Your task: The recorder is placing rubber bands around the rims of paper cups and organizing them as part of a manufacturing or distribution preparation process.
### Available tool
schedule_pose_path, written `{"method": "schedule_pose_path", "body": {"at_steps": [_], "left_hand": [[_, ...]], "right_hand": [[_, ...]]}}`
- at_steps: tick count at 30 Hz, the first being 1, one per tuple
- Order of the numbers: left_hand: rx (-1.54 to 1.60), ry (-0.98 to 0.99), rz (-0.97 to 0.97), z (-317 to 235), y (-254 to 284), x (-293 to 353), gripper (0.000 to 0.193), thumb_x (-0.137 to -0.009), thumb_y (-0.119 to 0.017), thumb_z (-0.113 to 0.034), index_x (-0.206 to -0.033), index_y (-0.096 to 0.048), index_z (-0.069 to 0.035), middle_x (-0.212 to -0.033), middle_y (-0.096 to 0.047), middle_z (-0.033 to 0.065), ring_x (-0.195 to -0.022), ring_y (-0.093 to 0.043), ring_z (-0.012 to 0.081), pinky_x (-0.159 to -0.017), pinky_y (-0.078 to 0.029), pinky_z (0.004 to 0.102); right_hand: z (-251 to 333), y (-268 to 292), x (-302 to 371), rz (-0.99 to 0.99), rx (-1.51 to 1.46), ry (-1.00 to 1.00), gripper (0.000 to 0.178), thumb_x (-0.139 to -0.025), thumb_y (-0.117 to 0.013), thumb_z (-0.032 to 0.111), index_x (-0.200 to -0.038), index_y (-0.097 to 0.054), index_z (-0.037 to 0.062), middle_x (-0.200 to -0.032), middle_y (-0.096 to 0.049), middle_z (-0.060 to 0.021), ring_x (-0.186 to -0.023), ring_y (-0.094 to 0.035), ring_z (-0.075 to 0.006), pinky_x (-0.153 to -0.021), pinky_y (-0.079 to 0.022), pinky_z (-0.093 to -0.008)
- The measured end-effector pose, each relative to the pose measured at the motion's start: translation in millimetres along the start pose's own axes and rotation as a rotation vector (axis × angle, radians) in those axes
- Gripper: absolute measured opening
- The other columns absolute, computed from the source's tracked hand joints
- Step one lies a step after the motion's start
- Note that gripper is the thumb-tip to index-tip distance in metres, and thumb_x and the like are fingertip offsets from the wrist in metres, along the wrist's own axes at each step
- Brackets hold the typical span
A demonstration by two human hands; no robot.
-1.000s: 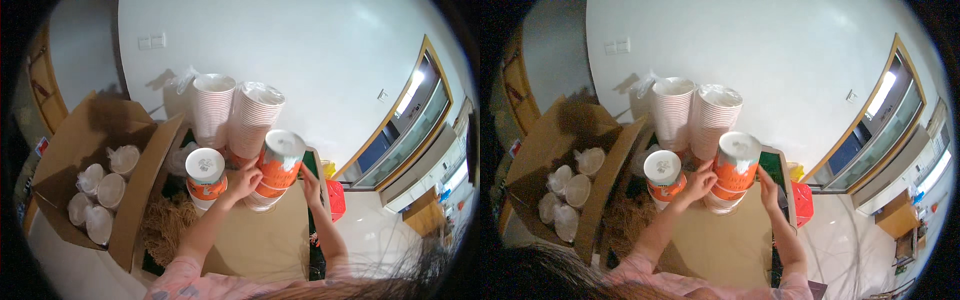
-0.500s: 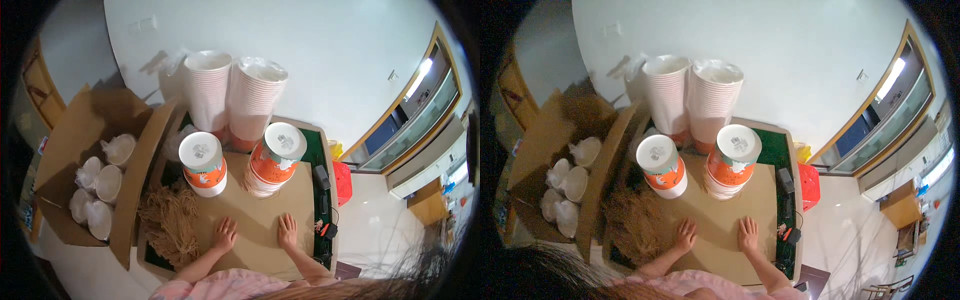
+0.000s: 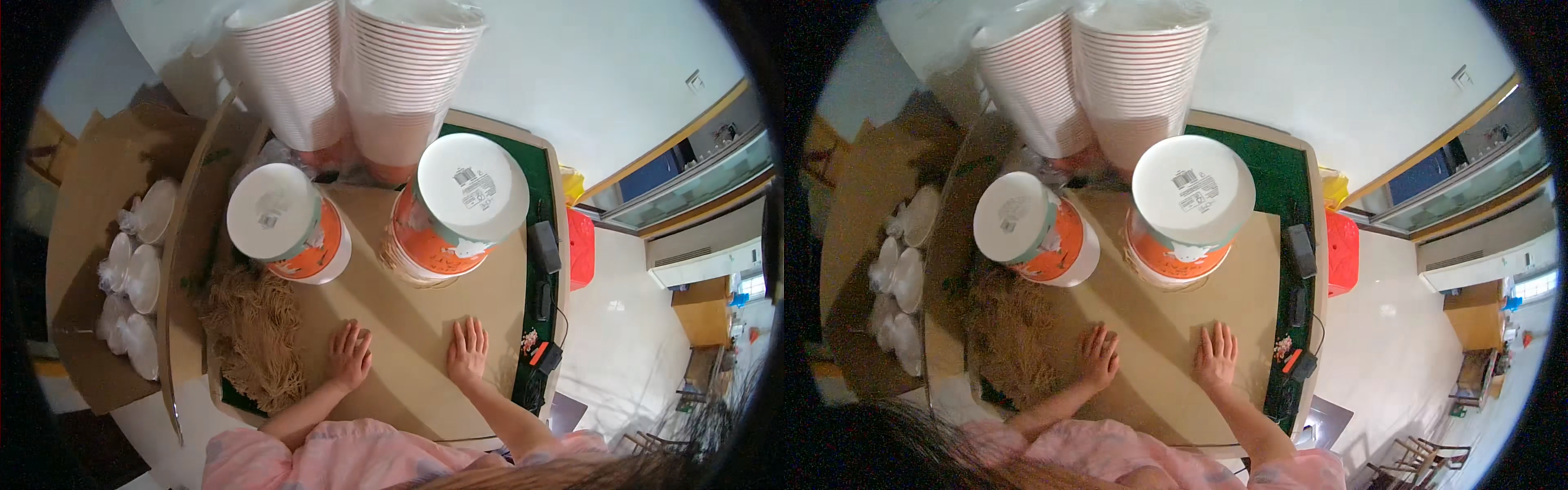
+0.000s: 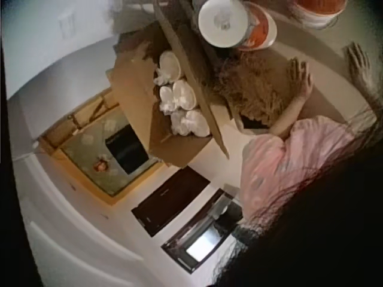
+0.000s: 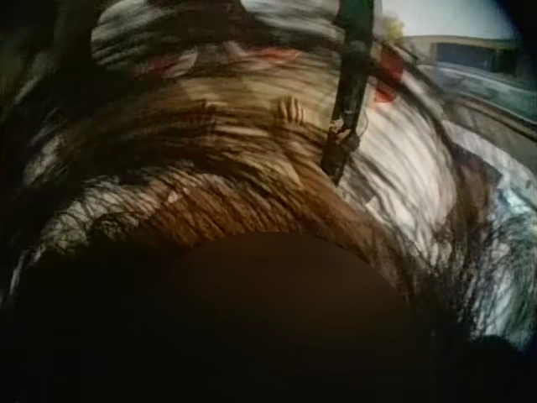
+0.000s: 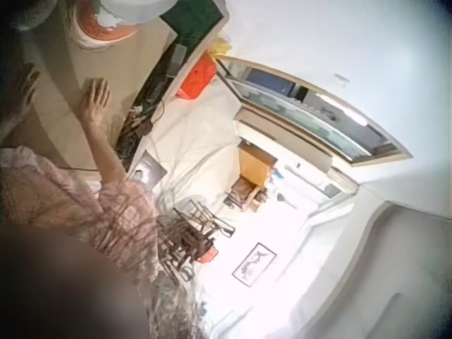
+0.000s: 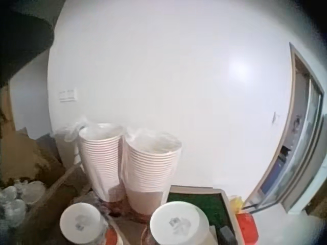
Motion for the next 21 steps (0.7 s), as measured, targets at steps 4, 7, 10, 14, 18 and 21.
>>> {"method": "schedule_pose_path", "body": {"at_steps": [4,7,10,14,18,21], "left_hand": [[-0.005,0.032,0.088,-3.7,2.0,-1.8,0.054,-0.078,-0.054,-0.025,-0.128,-0.036,-0.014,-0.136,-0.030,0.0156,-0.128,-0.026,0.0327,-0.099,-0.021,0.0570],[-0.033,0.044,0.093,-5.5,3.4,-1.2,0.055,-0.079,-0.054,-0.025,-0.129,-0.035,-0.015,-0.137,-0.029,0.0158,-0.128,-0.026,0.0328,-0.100,-0.021,0.0570],[-0.040,0.027,0.049,-6.2,7.7,1.8,0.056,-0.079,-0.054,-0.024,-0.130,-0.033,-0.016,-0.137,-0.029,0.0155,-0.129,-0.025,0.0327,-0.099,-0.021,0.0574],[-0.019,0.059,0.106,-9.6,6.6,-1.3,0.056,-0.079,-0.054,-0.025,-0.130,-0.034,-0.016,-0.137,-0.030,0.0146,-0.129,-0.024,0.0315,-0.099,-0.021,0.0573],[-0.027,0.068,0.079,-3.4,-1.5,4.7,0.056,-0.079,-0.054,-0.025,-0.130,-0.035,-0.015,-0.137,-0.030,0.0139,-0.129,-0.025,0.0308,-0.099,-0.022,0.0570],[-0.004,0.069,0.054,-2.5,-7.7,7.0,0.055,-0.079,-0.053,-0.026,-0.131,-0.035,-0.016,-0.138,-0.029,0.0137,-0.129,-0.025,0.0309,-0.098,-0.022,0.0569]], "right_hand": [[-1.6,-0.9,0.8,-0.033,-0.008,-0.007,0.045,-0.082,-0.049,0.020,-0.126,-0.044,0.0114,-0.134,-0.035,-0.0143,-0.126,-0.029,-0.0319,-0.104,-0.021,-0.0472],[-1.1,0.0,0.1,-0.028,-0.016,-0.018,0.044,-0.081,-0.049,0.019,-0.125,-0.045,0.0118,-0.132,-0.037,-0.0137,-0.126,-0.029,-0.0315,-0.104,-0.019,-0.0472],[3.4,13.7,-3.2,-0.079,-0.027,0.024,0.045,-0.081,-0.049,0.016,-0.125,-0.044,0.0112,-0.126,-0.043,-0.0166,-0.119,-0.037,-0.0322,-0.097,-0.031,-0.0463],[-87.7,-13.0,-66.4,-0.190,-0.271,-0.204,0.056,-0.080,-0.049,0.011,-0.133,-0.032,0.0122,-0.107,-0.052,-0.0206,-0.089,-0.054,-0.0358,-0.070,-0.045,-0.0467],[-122.6,3.1,-154.7,0.155,0.024,-0.371,0.062,-0.080,-0.048,0.010,-0.137,-0.024,0.0157,-0.088,-0.059,-0.0199,-0.073,-0.058,-0.0367,-0.060,-0.045,-0.0483],[-129.0,14.7,-183.8,-0.073,-0.053,-0.276,0.063,-0.081,-0.048,0.012,-0.138,-0.021,0.0171,-0.082,-0.061,-0.0188,-0.075,-0.060,-0.0342,-0.060,-0.046,-0.0466]]}}
Point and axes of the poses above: each hand's wrist, its own x-axis away from the middle knuckle, its own y-axis out of the back of the hand, z = x × y, the point moved 7 cm from there along -x, towards the middle knuckle
